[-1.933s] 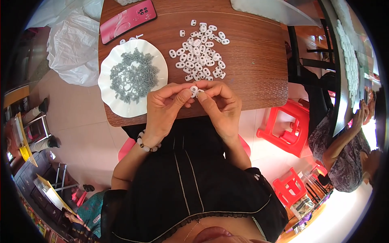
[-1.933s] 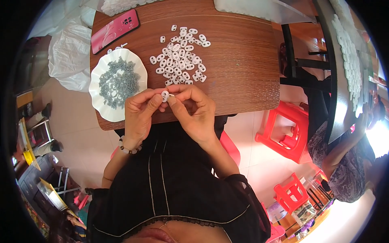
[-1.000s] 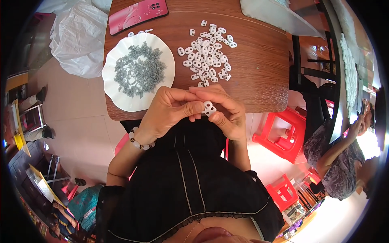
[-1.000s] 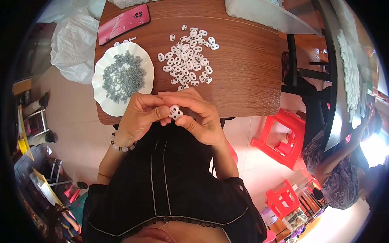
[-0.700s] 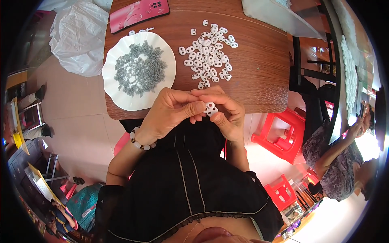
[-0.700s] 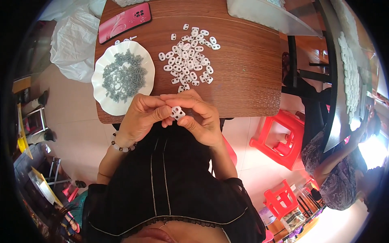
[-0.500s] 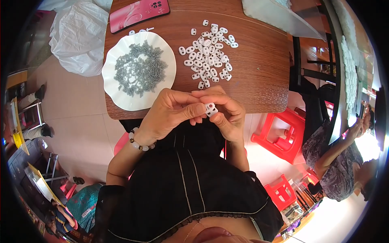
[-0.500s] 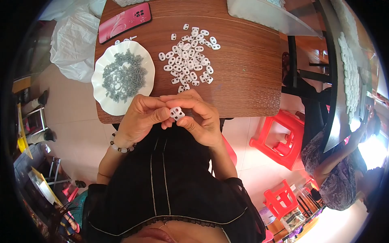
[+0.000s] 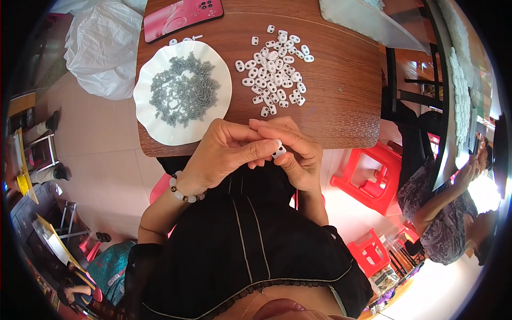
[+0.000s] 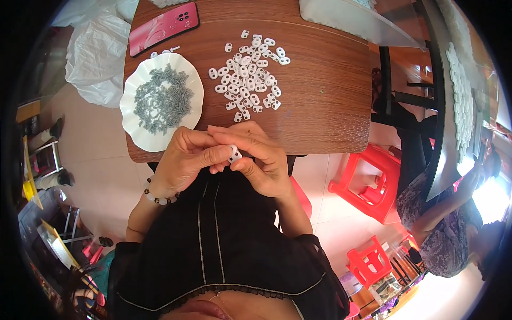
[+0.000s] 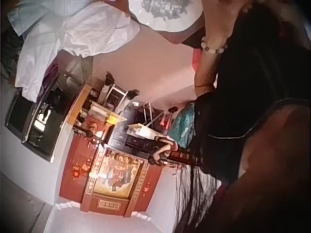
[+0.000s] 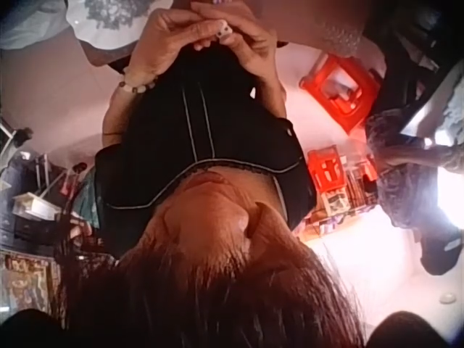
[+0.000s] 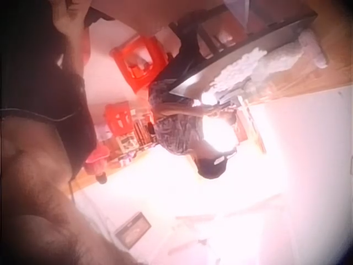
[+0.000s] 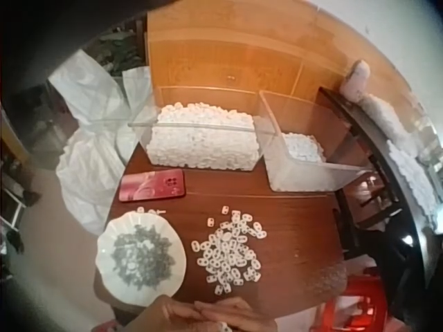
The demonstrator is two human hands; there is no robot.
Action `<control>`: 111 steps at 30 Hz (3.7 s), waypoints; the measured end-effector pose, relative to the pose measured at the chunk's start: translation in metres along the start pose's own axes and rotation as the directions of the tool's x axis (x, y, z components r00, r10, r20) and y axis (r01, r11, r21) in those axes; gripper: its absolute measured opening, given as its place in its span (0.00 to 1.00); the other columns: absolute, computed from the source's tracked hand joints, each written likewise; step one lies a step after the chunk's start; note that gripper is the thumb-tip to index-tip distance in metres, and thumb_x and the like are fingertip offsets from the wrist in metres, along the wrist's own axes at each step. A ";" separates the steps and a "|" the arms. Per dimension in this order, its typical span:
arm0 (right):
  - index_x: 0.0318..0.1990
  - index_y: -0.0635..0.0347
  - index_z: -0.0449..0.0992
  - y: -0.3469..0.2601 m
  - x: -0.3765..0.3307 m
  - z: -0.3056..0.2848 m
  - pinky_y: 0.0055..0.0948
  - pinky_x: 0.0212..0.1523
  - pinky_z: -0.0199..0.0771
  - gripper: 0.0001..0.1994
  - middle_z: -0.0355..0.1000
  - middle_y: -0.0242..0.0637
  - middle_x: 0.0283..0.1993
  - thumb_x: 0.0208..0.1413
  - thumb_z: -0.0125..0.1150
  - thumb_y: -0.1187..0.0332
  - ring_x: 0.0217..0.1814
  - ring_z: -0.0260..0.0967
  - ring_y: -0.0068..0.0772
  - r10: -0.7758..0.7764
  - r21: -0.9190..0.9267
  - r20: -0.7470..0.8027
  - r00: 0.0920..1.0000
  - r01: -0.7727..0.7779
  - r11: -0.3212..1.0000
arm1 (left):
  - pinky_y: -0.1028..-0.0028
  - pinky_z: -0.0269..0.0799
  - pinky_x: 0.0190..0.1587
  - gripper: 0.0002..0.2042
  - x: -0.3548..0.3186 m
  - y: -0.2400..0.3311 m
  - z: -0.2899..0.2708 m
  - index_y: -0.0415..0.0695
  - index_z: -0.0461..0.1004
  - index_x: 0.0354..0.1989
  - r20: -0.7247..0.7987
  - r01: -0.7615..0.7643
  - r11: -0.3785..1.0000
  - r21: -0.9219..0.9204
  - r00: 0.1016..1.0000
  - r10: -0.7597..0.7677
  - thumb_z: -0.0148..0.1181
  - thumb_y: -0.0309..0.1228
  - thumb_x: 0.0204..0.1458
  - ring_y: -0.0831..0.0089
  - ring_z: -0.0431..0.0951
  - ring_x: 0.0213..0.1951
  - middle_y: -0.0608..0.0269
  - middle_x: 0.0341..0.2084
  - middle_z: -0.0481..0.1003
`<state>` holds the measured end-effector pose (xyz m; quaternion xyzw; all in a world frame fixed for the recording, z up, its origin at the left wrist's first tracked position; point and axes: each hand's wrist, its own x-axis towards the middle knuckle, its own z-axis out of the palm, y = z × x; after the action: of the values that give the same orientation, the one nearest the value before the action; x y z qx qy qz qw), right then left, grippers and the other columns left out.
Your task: Assembling small plastic components by inserting small pins into white buckle-like pieces.
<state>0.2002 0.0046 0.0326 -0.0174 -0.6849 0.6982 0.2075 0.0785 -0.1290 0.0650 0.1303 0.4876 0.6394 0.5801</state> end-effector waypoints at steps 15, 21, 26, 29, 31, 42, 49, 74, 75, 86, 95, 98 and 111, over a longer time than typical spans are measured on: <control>0.45 0.72 0.75 -0.006 -0.008 0.008 0.29 0.39 0.75 0.21 0.71 0.57 0.49 0.58 0.58 0.58 0.41 0.73 0.36 0.146 0.160 -0.088 0.985 -0.131 0.978 | 0.84 0.63 0.25 0.09 -0.003 -0.002 0.004 0.38 0.81 0.31 -0.027 0.027 1.000 0.004 0.999 -0.026 0.63 0.31 0.52 0.84 0.69 0.22 0.66 0.18 0.74; 0.44 0.73 0.76 -0.008 -0.009 0.012 0.29 0.39 0.76 0.20 0.71 0.56 0.48 0.58 0.57 0.58 0.41 0.73 0.36 0.159 0.181 -0.128 0.979 -0.135 0.974 | 0.82 0.65 0.25 0.07 -0.005 -0.001 0.006 0.35 0.80 0.34 -0.026 0.028 0.999 -0.020 0.999 -0.028 0.62 0.27 0.53 0.81 0.72 0.23 0.61 0.23 0.77; 0.46 0.70 0.75 -0.007 -0.007 0.013 0.26 0.36 0.78 0.16 0.72 0.51 0.47 0.60 0.55 0.64 0.34 0.75 0.31 0.060 0.096 -0.122 0.991 -0.048 0.994 | 0.82 0.66 0.26 0.07 -0.005 -0.004 0.007 0.35 0.80 0.34 -0.046 0.028 0.998 -0.060 0.998 -0.031 0.62 0.27 0.53 0.81 0.71 0.23 0.61 0.23 0.77; 0.45 0.70 0.75 -0.005 -0.007 0.012 0.26 0.35 0.79 0.15 0.72 0.51 0.47 0.60 0.55 0.66 0.34 0.74 0.31 0.064 0.085 -0.126 0.990 -0.053 0.995 | 0.82 0.66 0.26 0.07 -0.005 -0.003 0.007 0.35 0.80 0.34 -0.049 0.057 0.998 0.013 0.997 -0.056 0.62 0.28 0.52 0.81 0.71 0.24 0.61 0.24 0.77; 0.45 0.71 0.75 -0.003 -0.008 0.011 0.26 0.35 0.79 0.14 0.71 0.51 0.47 0.60 0.54 0.66 0.35 0.74 0.31 0.042 0.056 -0.122 0.992 -0.036 0.998 | 0.82 0.66 0.26 0.08 -0.005 -0.007 0.007 0.35 0.80 0.34 -0.048 0.031 0.999 -0.011 0.998 -0.031 0.62 0.28 0.53 0.82 0.71 0.24 0.61 0.24 0.77; 0.56 0.71 0.67 0.014 -0.002 -0.003 0.25 0.37 0.75 0.24 0.69 0.46 0.52 0.62 0.50 0.58 0.35 0.69 0.27 0.158 0.379 -0.009 0.987 -0.143 0.914 | 0.82 0.68 0.32 0.13 0.007 -0.014 0.009 0.33 0.78 0.37 -0.074 -0.096 0.995 -0.024 0.993 0.094 0.55 0.33 0.59 0.82 0.71 0.27 0.63 0.25 0.76; 0.58 0.69 0.65 0.015 -0.004 -0.004 0.26 0.41 0.74 0.26 0.67 0.44 0.57 0.62 0.49 0.56 0.39 0.69 0.26 0.225 0.407 0.010 0.974 -0.210 0.889 | 0.81 0.69 0.33 0.13 0.009 -0.015 0.004 0.34 0.78 0.38 -0.098 -0.035 0.993 -0.114 0.995 0.024 0.55 0.34 0.59 0.81 0.72 0.29 0.62 0.28 0.77; 0.52 0.69 0.71 0.020 0.000 -0.004 0.30 0.50 0.71 0.17 0.70 0.50 0.54 0.63 0.51 0.64 0.49 0.71 0.31 0.276 0.335 -0.012 0.961 -0.256 0.907 | 0.82 0.69 0.33 0.13 0.010 -0.025 -0.001 0.37 0.78 0.39 -0.122 -0.025 0.975 -0.220 0.992 -0.002 0.55 0.36 0.59 0.82 0.74 0.30 0.65 0.29 0.77; 0.52 0.68 0.71 0.020 0.001 -0.003 0.30 0.51 0.71 0.17 0.70 0.50 0.54 0.63 0.51 0.64 0.49 0.71 0.31 0.281 0.344 -0.017 0.960 -0.258 0.903 | 0.82 0.69 0.33 0.13 0.009 -0.025 -0.002 0.37 0.78 0.39 -0.122 -0.027 0.975 -0.220 0.993 0.000 0.55 0.36 0.59 0.82 0.74 0.30 0.65 0.29 0.77; 0.51 0.68 0.72 0.008 0.017 -0.020 0.28 0.48 0.73 0.15 0.73 0.47 0.51 0.62 0.52 0.68 0.49 0.72 0.31 0.226 0.183 -0.137 0.965 -0.199 0.963 | 0.82 0.68 0.34 0.14 0.008 -0.025 -0.002 0.35 0.76 0.45 -0.137 -0.012 0.976 -0.216 0.990 -0.018 0.52 0.33 0.60 0.82 0.71 0.29 0.63 0.32 0.76; 0.48 0.66 0.76 -0.057 0.148 -0.139 0.16 0.32 0.69 0.14 0.79 0.35 0.33 0.57 0.57 0.69 0.32 0.72 0.16 -0.478 -0.951 -0.272 0.835 -0.156 0.268 | 0.83 0.66 0.32 0.14 0.001 -0.025 -0.002 0.34 0.76 0.44 -0.091 0.006 0.992 -0.129 0.996 -0.018 0.53 0.33 0.60 0.84 0.70 0.28 0.65 0.30 0.76; 0.51 0.72 0.71 -0.050 0.167 -0.162 0.31 0.36 0.75 0.19 0.76 0.50 0.34 0.51 0.61 0.72 0.33 0.74 0.33 -0.515 -0.935 -0.299 0.804 -0.137 0.328 | 0.83 0.66 0.31 0.13 0.000 -0.025 -0.003 0.34 0.76 0.43 -0.097 0.011 0.992 -0.124 0.995 -0.023 0.53 0.33 0.60 0.84 0.70 0.28 0.65 0.29 0.75; 0.37 0.64 0.78 0.001 0.036 -0.049 0.27 0.32 0.70 0.06 0.76 0.41 0.31 0.51 0.63 0.74 0.30 0.73 0.31 0.194 -0.781 -0.270 0.943 -0.333 0.528 | 0.85 0.63 0.29 0.11 0.003 -0.025 -0.012 0.37 0.78 0.37 -0.115 0.020 0.998 -0.063 0.993 -0.027 0.53 0.32 0.59 0.85 0.69 0.25 0.69 0.24 0.74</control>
<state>0.1825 0.0629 0.0381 -0.2669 -0.9005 0.3221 0.1187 0.0846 -0.1353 0.0384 0.0693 0.5020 0.6537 0.5620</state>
